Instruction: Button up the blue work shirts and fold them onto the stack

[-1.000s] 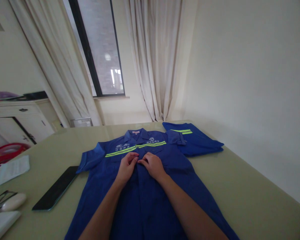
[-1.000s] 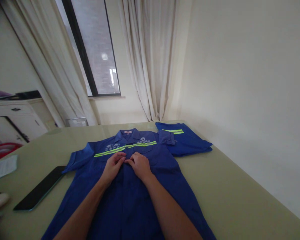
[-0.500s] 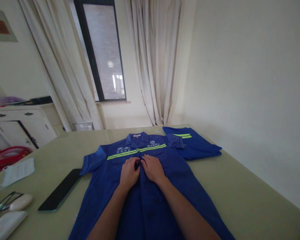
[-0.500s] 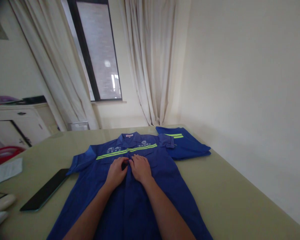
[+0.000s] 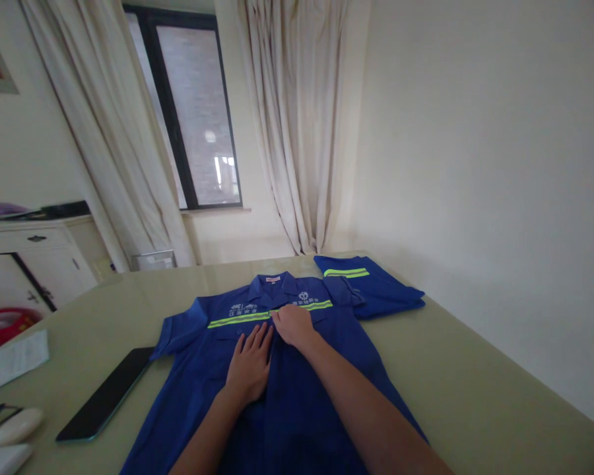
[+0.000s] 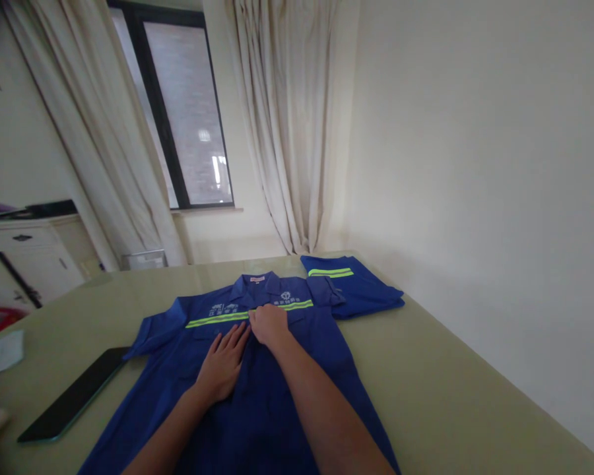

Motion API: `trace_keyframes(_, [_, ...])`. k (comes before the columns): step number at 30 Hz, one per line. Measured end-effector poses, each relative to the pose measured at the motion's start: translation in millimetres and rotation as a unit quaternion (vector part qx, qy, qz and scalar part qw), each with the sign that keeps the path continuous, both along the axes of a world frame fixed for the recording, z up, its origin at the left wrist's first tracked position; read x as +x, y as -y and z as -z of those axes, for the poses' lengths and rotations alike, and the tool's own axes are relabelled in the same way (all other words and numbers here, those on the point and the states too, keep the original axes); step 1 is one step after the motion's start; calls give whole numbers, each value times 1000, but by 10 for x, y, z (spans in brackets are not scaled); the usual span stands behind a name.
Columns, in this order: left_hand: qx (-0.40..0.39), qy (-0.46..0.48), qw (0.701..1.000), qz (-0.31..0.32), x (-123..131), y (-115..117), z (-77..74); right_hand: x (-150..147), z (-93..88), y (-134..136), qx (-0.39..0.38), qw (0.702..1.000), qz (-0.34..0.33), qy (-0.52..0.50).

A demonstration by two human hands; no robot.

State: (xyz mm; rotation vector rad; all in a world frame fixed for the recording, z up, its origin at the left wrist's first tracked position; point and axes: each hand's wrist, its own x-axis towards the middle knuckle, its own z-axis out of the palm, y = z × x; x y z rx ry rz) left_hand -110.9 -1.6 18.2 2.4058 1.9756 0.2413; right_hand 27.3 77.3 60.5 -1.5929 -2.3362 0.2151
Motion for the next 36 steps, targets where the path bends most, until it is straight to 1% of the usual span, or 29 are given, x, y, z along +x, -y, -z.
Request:
trace_keyframes(3, [10,-15,1000,-8,1,27,-6,0,121,-12,34,999,-12,-12])
trace_keyframes(5, [20,-14,1000,-20,8,-24,-47,25,211,-13,47,998,-23,-25])
trace_keyframes(7, [22,2,998,-50,22,-136,-114,61,276,-30,53,997,-35,-38])
trace_keyframes(10, [23,24,992,-121,68,-374,-195,108,328,-77,58,996,-50,-56])
trace_keyframes(12, [35,30,986,-157,112,-519,-201,125,350,-100,59,994,-60,-65])
trace_keyframes(14, [48,35,983,-176,147,-615,-175,129,367,-110,60,993,-65,-75])
trace_keyframes(19, [50,68,984,-158,104,-683,-113,97,379,-116,65,993,-46,-92])
trace_keyframes(23, [34,104,983,-147,24,-714,-108,87,361,-120,59,993,-41,-91])
trace_keyframes(28, [33,141,978,-148,0,-751,-86,88,343,-117,56,993,-44,-91])
trace_keyframes(32, [36,166,977,-128,-7,-750,-77,76,328,-110,55,995,-25,-86])
trace_keyframes(36, [37,206,971,-113,-34,-756,-71,79,316,-94,51,994,-26,-90])
